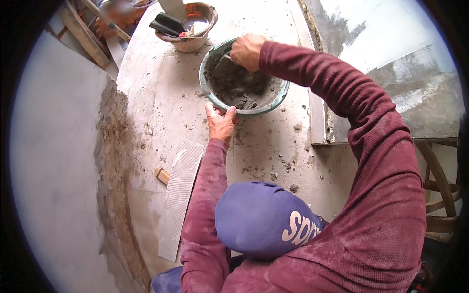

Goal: The person sits on the floor and uses a hammer and a red tile leveling clip to secure a floor tile. They then scoop cement from a bucket using a trowel and spread it onto the back of a second tile.

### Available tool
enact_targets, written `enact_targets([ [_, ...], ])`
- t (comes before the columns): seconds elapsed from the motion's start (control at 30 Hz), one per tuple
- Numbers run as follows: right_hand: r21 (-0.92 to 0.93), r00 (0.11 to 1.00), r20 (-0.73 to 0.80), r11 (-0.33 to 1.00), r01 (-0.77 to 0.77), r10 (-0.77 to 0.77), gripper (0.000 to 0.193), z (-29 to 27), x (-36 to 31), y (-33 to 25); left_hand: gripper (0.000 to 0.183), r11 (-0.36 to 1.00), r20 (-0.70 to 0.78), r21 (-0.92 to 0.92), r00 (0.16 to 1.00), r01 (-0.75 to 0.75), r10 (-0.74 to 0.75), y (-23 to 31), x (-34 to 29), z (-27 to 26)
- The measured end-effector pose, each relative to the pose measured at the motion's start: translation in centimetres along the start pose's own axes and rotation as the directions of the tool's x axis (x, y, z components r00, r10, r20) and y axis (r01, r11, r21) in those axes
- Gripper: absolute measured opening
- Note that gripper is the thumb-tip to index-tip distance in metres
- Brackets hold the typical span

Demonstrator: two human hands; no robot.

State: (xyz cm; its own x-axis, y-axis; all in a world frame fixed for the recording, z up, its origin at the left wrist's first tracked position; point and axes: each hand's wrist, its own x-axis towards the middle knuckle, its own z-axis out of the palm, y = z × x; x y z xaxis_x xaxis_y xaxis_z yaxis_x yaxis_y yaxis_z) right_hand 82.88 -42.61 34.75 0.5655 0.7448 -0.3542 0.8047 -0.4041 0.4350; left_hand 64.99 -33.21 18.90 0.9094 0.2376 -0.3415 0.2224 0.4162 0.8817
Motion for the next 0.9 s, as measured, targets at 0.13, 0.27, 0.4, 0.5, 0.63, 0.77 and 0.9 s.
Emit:
enact_targets([
  [0.13, 0.044, 0.995, -0.014, 0.994, 0.104, -0.103, 0.02, 2.6, -4.6, -3.8, 0.041, 0.998, -0.029, -0.037, 0.998, -0.051, 0.05, -1.0, -1.0, 0.3],
  [0.27, -0.027, 0.996, 0.013, 0.996, 0.083, -0.083, 0.018, 2.4, -8.3, -5.5, 0.043, 0.99, -0.028, -0.068, 0.992, -0.122, 0.121, -3.4, -4.0, -0.7],
  [0.4, 0.006, 0.97, 0.163, 0.983, 0.182, -0.181, 0.02, -2.0, -9.9, -4.1, 0.055, 0.985, -0.001, -0.097, 0.989, -0.144, 0.145, -4.7, -8.4, -2.1],
  [0.5, -0.009, 0.947, 0.229, 0.972, 0.234, -0.226, 0.017, -5.4, -10.8, -2.3, 0.069, 0.97, 0.032, -0.155, 0.981, -0.186, 0.193, -4.5, -9.9, -2.2],
  [0.63, 0.002, 0.992, 0.056, 0.994, 0.112, -0.112, 0.013, -5.8, -9.7, -3.2, 0.073, 0.966, 0.064, -0.153, 0.973, -0.208, 0.22, -3.7, -9.8, -2.3],
  [0.77, 0.074, 0.963, 0.102, 0.967, 0.242, -0.249, 0.015, -1.7, -8.9, -8.6, 0.07, 0.976, 0.124, -0.211, 0.988, -0.06, 0.088, -3.3, -9.5, -2.6],
  [0.9, 0.107, 0.974, 0.116, 0.978, 0.181, -0.193, 0.021, 0.8, -14.6, -9.5, 0.066, 0.952, 0.054, -0.157, 0.961, -0.261, 0.272, -3.3, -9.7, -2.1],
])
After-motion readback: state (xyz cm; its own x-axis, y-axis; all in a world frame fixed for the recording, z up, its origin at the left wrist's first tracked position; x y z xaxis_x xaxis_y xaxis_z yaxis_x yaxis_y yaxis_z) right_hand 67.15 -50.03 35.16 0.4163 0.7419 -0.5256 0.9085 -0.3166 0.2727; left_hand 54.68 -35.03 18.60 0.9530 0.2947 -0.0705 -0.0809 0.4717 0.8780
